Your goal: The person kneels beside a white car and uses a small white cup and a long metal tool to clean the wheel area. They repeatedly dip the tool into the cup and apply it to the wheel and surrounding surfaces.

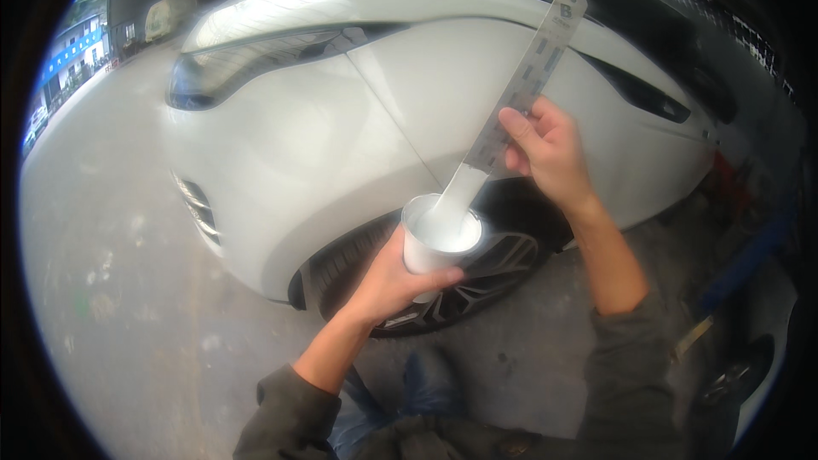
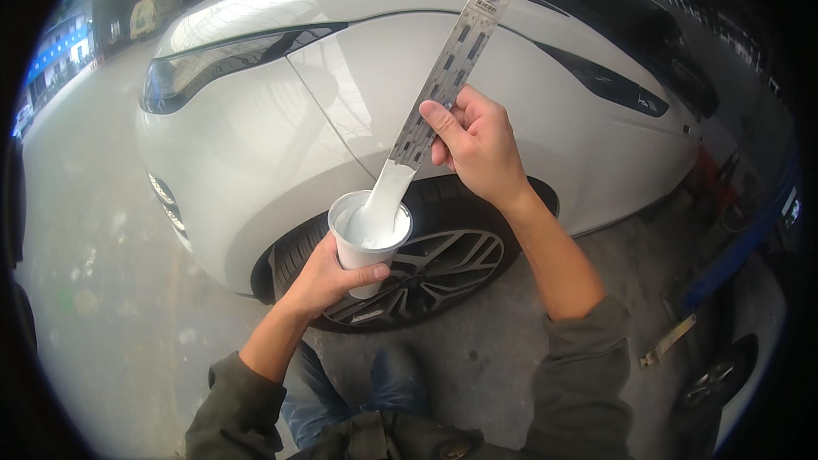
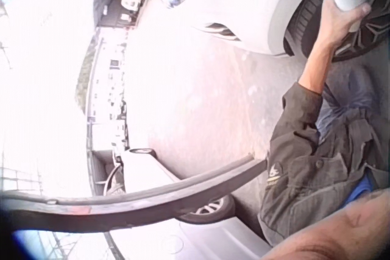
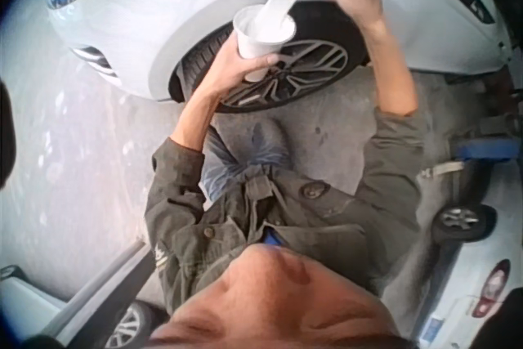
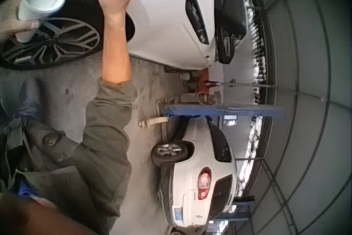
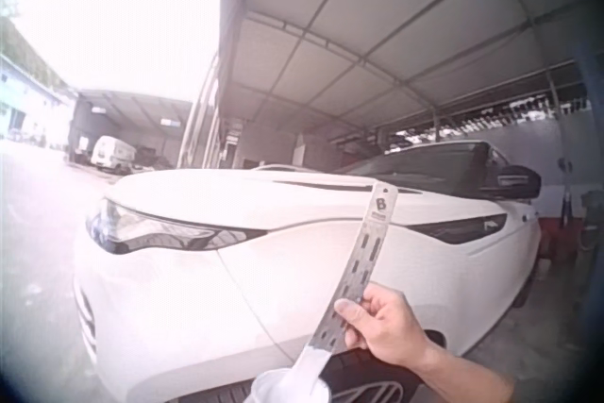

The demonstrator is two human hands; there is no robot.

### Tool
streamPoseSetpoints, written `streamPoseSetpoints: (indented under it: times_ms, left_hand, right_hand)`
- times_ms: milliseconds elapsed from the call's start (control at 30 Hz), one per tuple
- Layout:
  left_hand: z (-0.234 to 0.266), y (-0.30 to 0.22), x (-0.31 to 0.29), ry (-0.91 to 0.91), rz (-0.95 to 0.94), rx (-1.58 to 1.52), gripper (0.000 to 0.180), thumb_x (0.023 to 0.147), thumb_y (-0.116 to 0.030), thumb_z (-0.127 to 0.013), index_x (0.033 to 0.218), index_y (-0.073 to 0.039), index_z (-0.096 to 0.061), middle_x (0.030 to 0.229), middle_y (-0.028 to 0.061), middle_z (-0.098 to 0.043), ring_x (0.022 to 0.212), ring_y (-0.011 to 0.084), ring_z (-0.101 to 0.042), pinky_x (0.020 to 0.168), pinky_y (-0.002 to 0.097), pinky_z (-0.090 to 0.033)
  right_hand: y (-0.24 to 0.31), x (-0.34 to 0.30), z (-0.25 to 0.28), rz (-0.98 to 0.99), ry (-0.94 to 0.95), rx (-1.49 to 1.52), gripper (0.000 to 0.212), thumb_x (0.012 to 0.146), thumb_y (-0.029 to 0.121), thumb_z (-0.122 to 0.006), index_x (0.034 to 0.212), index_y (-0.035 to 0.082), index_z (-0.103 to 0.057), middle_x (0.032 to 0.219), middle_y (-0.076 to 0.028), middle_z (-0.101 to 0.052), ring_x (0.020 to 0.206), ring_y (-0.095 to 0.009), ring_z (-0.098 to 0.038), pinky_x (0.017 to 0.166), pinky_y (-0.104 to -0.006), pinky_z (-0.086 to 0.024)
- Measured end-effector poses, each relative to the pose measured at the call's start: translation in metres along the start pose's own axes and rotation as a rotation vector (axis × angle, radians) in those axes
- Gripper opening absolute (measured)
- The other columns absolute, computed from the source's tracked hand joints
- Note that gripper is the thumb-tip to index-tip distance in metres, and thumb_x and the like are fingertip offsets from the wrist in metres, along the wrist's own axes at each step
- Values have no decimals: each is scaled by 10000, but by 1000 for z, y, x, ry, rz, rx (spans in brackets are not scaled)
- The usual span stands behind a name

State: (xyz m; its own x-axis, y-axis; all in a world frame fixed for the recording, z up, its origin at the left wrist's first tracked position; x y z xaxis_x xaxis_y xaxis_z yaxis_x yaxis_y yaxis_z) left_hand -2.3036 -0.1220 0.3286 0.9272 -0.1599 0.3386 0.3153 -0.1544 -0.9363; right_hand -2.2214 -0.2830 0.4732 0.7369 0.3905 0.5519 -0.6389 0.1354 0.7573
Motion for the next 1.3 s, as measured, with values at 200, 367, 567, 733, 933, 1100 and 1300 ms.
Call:
streamPoseSetpoints:
  times_ms: [200,367,567,733,933,1100,1300]
  left_hand:
    - [0,0,20,-40,26,-49,693,780,-171,-837,1344,-7,-470,1194,81,-611,1023,143,-595,846,289,-509]
    - [-1,4,21,-53,59,-7,771,769,-225,-858,1381,-13,-441,1214,79,-600,1099,165,-569,951,321,-463]
    - [-2,10,23,-92,27,-8,722,757,-189,-848,1351,-16,-476,1207,91,-612,1103,179,-573,944,329,-471]
    - [-2,12,22,-109,21,10,712,763,-189,-843,1355,-30,-482,1203,80,-612,1111,179,-567,951,340,-465]
    - [-2,14,21,-101,12,-31,690,773,-195,-841,1345,-32,-491,1198,72,-612,1097,173,-573,945,336,-467]
    - [-4,18,21,-94,35,-78,654,769,-178,-844,1318,-37,-517,1178,66,-618,1081,172,-578,937,333,-470]
    - [1,19,16,-125,29,-122,644,765,-160,-844,1310,-41,-523,1174,59,-618,1075,167,-578,932,326,-471]
  right_hand:
    - [-19,7,1,-22,-34,32,301,975,205,-646,769,25,-519,579,-12,-545,471,-66,-507,441,-236,-379]
    - [-21,9,-5,-146,73,-35,315,986,223,-628,762,35,-513,575,-14,-534,459,-68,-491,419,-236,-365]
    - [-18,29,24,-17,-58,167,233,1007,231,-608,902,28,-564,641,3,-549,475,-37,-433,437,-204,-341]
    - [-17,59,41,29,-17,223,236,1019,235,-591,898,36,-556,724,-20,-596,516,-41,-467,447,-198,-354]
    - [-21,66,38,31,-21,244,235,1021,233,-587,900,33,-560,728,-21,-601,517,-44,-477,450,-197,-369]
    - [-32,72,44,57,17,264,238,1022,242,-583,908,34,-566,722,-20,-598,519,-44,-485,456,-195,-376]
    - [-14,20,16,118,-49,232,230,1011,242,-601,958,19,-589,719,-11,-616,532,-49,-509,474,-205,-389]
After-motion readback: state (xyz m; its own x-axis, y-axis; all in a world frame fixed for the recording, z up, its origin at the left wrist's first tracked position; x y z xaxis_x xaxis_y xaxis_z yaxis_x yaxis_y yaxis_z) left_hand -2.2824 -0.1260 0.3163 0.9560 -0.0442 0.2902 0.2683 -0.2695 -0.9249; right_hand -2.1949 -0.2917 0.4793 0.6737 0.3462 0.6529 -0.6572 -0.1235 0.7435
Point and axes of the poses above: each hand's wrist, its own x-axis towards the middle knuckle, its own z-axis out of the back of the hand, y = z × x, the point moved 3 cm from there along x, towards the middle knuckle
